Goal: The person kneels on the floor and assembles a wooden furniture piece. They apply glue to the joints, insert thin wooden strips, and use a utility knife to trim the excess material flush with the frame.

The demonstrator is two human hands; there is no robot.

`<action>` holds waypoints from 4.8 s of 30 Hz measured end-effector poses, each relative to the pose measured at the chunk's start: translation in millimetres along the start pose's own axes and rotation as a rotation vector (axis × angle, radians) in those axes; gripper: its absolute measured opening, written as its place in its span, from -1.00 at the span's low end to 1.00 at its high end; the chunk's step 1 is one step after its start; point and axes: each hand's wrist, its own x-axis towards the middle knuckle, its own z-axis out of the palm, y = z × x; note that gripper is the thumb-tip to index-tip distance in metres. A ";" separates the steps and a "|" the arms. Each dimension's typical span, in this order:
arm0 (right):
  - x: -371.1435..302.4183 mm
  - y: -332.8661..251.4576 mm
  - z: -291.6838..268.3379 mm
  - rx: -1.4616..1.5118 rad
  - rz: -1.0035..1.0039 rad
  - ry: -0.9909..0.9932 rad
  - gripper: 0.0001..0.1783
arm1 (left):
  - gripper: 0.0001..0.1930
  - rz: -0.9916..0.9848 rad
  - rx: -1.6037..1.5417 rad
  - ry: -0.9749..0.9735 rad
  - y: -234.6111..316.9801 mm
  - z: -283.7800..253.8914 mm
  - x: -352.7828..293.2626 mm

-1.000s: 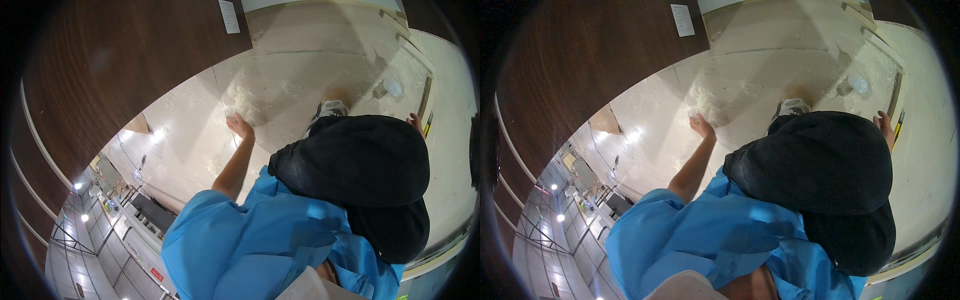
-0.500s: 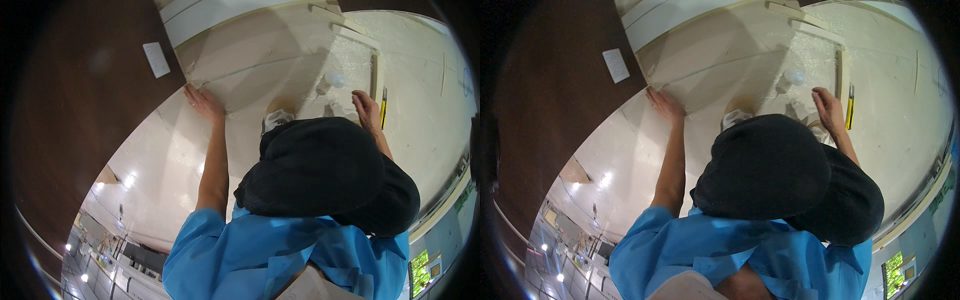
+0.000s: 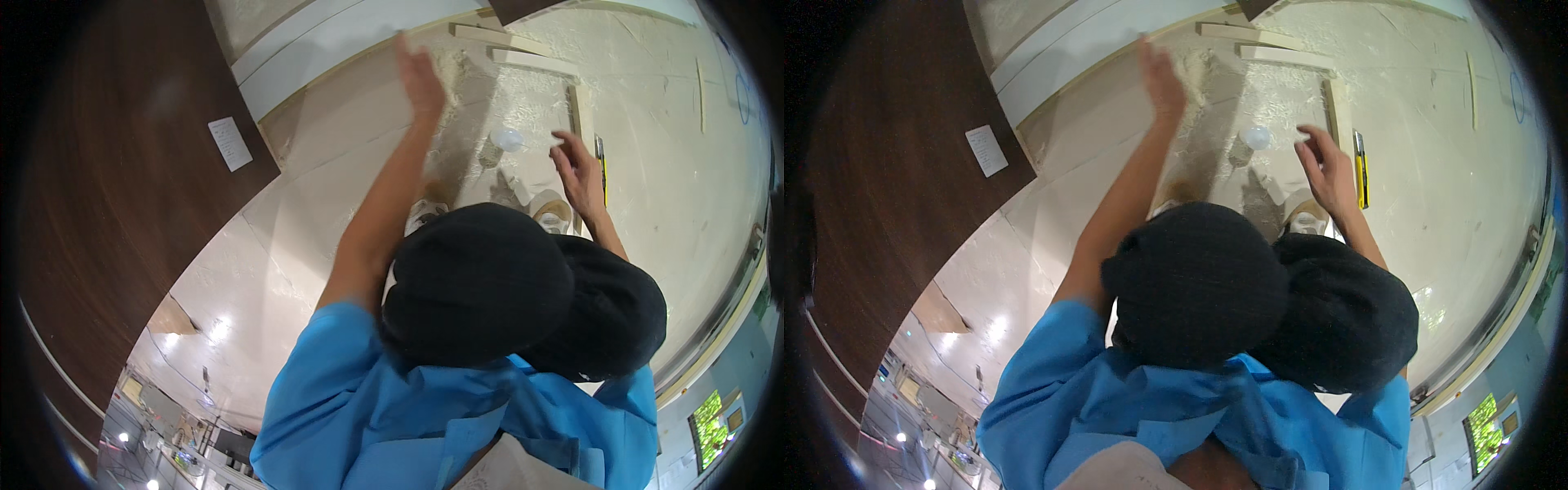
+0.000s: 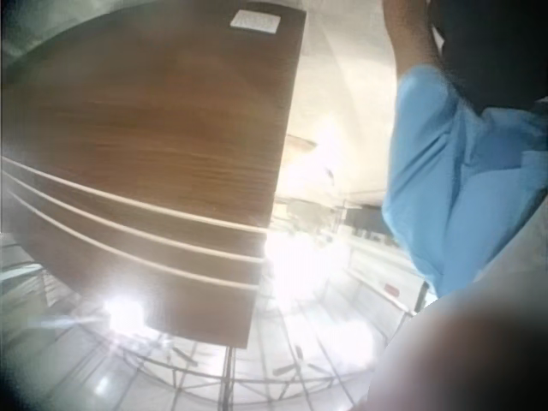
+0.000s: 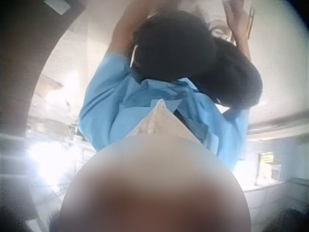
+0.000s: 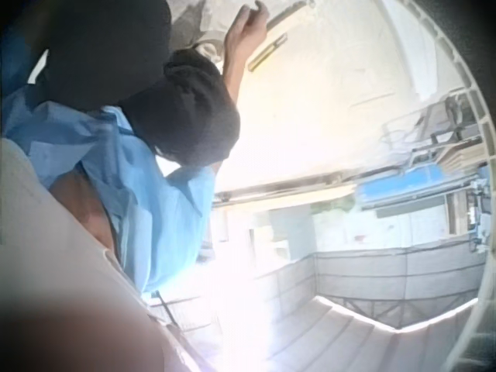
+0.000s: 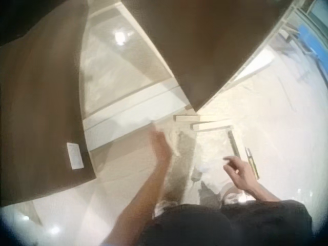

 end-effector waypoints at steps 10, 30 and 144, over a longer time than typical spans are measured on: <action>154.5 -34.9 94.5 -0.358 -0.542 -0.123 -0.54 | -0.68 -0.076 0.452 -0.167 30.1 -136.7 -65.6; 196.7 -5.2 158.2 -0.429 -0.882 -0.166 -0.80 | -0.70 -0.173 0.536 -0.478 50.6 -121.9 -95.8; 170.2 -112.6 -3.7 0.395 -0.491 -0.018 -0.87 | -0.78 0.192 0.204 -0.488 336.2 -33.7 45.9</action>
